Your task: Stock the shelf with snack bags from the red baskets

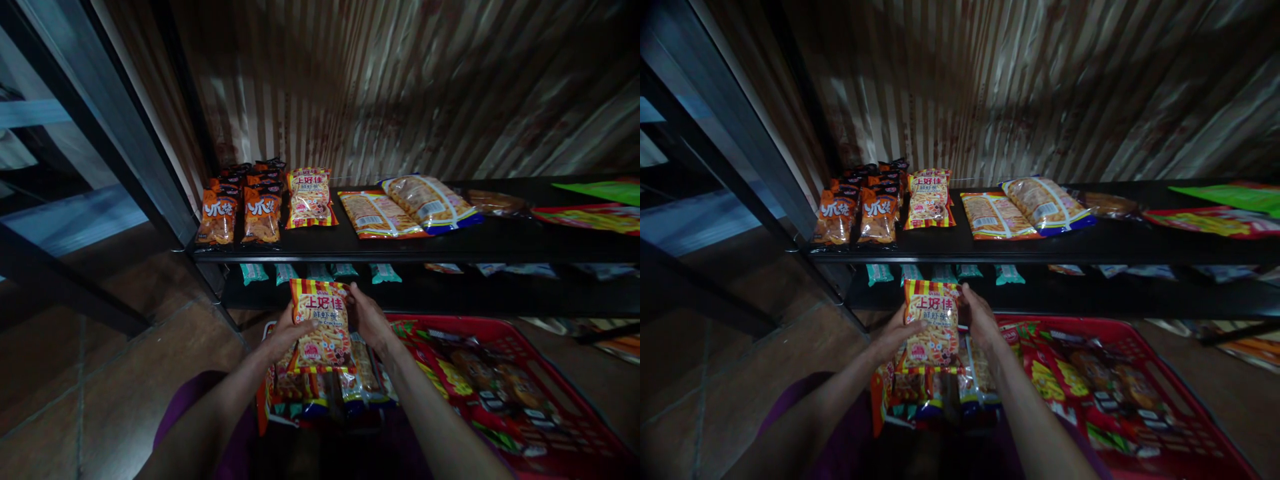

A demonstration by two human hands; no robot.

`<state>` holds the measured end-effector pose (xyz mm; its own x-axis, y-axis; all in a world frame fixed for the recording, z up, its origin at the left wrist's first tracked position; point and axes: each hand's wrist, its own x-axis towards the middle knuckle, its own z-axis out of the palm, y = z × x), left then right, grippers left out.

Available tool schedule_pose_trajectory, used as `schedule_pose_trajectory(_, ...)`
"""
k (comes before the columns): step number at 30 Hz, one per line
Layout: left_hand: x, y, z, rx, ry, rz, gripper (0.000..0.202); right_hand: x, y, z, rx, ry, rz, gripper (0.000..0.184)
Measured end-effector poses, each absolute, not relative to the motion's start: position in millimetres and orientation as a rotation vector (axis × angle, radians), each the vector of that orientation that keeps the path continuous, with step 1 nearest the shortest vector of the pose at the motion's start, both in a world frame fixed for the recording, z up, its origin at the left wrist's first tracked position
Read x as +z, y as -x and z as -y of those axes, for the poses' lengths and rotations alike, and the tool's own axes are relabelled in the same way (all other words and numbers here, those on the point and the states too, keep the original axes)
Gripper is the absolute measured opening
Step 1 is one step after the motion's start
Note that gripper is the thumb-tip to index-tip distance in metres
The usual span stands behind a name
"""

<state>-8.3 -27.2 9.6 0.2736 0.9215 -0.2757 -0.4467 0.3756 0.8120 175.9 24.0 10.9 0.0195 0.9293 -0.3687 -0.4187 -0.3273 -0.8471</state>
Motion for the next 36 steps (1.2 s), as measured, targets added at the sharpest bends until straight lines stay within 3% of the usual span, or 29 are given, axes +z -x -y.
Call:
schedule_pose_trajectory(10, 6, 9, 24, 1.028, -0.684, -0.887, 0.082, 5, -179, -26, 1.529, 1.172, 0.615, 0.033)
schedule_pose_trajectory(16, 5, 8, 27, 1.006, -0.728, -0.866, 0.070, 4, -178, -27, 1.402, 1.234, 0.575, 0.030)
schedule_pose_trajectory(20, 5, 6, 27, 0.991, -0.689, -0.846, 0.077, 2, -177, -28, 1.389, 1.222, 0.541, 0.029)
schedule_pose_trajectory(26, 10, 5, 25, 1.043, -0.613, -0.869, 0.072, 2, -177, -27, 1.503, 1.179, 0.591, 0.029)
schedule_pose_trajectory(30, 8, 8, 21, 1.111, -0.558, -0.934, 0.061, 5, -178, -19, 1.723, 1.168, 0.681, 0.041)
schedule_pose_trajectory(36, 1, 12, 17, 1.180, -0.482, -0.944, 0.063, 9, -178, -2, 1.965, 0.994, 0.875, 0.042)
